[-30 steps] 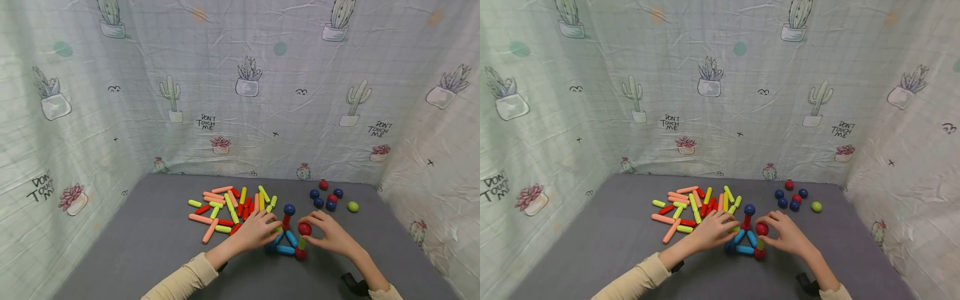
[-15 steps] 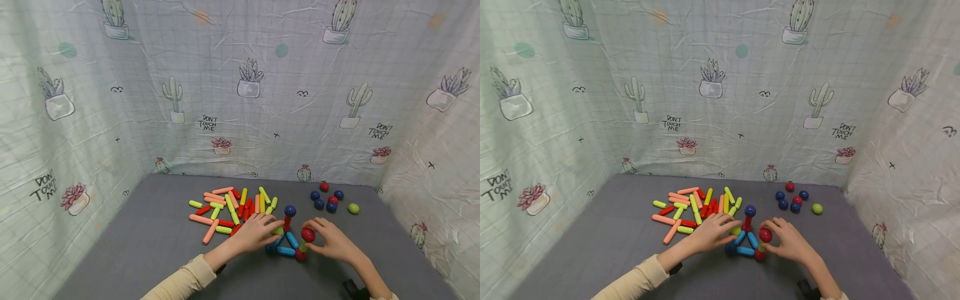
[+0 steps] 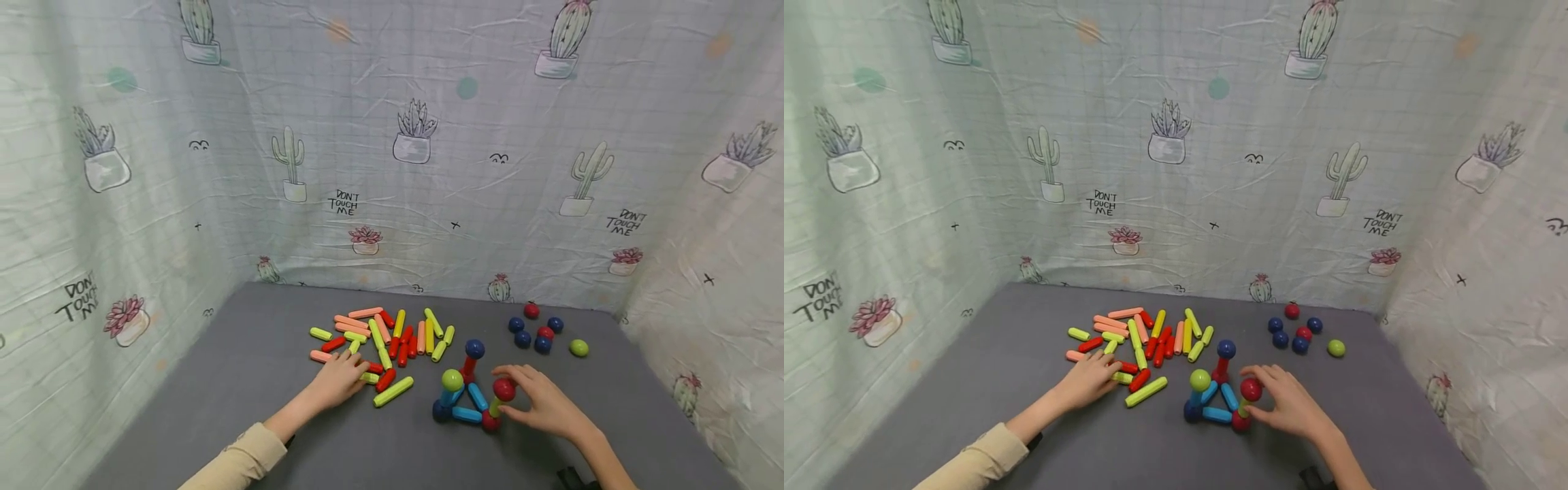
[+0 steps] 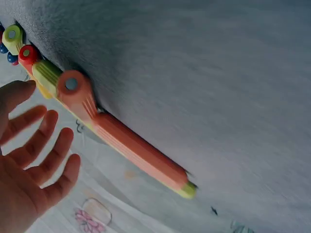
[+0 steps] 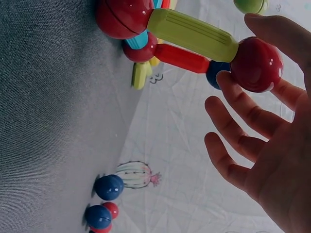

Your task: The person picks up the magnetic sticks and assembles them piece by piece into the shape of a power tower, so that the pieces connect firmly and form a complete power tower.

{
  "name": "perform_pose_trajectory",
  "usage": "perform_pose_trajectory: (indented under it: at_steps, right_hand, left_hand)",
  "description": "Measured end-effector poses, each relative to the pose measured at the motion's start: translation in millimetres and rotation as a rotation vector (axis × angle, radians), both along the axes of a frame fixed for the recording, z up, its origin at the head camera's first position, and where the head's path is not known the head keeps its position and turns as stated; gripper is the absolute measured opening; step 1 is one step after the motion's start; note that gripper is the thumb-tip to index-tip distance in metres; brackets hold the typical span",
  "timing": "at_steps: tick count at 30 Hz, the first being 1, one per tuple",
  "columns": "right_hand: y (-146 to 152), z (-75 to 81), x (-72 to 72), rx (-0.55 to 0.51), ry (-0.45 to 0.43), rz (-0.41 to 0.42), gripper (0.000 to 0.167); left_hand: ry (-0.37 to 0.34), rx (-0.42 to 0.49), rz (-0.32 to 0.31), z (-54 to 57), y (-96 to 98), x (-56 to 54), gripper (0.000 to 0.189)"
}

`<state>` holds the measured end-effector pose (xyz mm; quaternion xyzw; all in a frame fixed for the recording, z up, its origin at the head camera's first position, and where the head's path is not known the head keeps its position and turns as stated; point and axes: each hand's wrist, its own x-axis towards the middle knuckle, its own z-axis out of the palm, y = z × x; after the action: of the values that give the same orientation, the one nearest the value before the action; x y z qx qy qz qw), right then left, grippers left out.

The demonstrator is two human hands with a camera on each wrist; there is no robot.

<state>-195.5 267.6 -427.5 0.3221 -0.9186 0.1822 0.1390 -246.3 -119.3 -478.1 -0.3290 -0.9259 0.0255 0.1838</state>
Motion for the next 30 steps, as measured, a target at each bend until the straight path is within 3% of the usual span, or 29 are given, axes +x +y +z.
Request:
perform_pose_trajectory:
  at_steps: [3,7,13,18,22,25,30]
  right_hand:
    - [0,0.0,1.0,0.022,-0.012,-0.014,0.049]
    - [-2,0.6,1.5,0.042,-0.027,-0.030,0.047]
    - [-4,0.7,0.0,0.046,-0.025,-0.017,0.046]
    - [-4,0.6,0.8,0.047,-0.054,-0.015,0.047]
    - [-3,0.8,1.4,0.042,-0.058,-0.020,0.049]
    - [-2,0.9,1.0,0.039,-0.050,-0.018,0.049]
    - [-2,0.3,0.2,0.042,-0.051,-0.012,0.050]
  left_hand:
    - [0.065,-0.038,0.094,-2.9,-6.8,3.1,0.023]
    - [0.050,-0.045,0.177,-6.3,-11.8,2.8,0.020]
    - [-0.003,-0.050,0.196,-7.9,-14.4,1.2,0.019]
    - [0.038,-0.006,0.209,2.6,-11.4,4.5,0.012]
    - [0.122,0.066,0.162,27.3,1.0,11.5,0.008]
    - [0.136,0.197,0.084,53.0,19.9,19.6,0.015]
    - [0.032,0.459,-0.166,89.5,60.9,37.7,0.023]
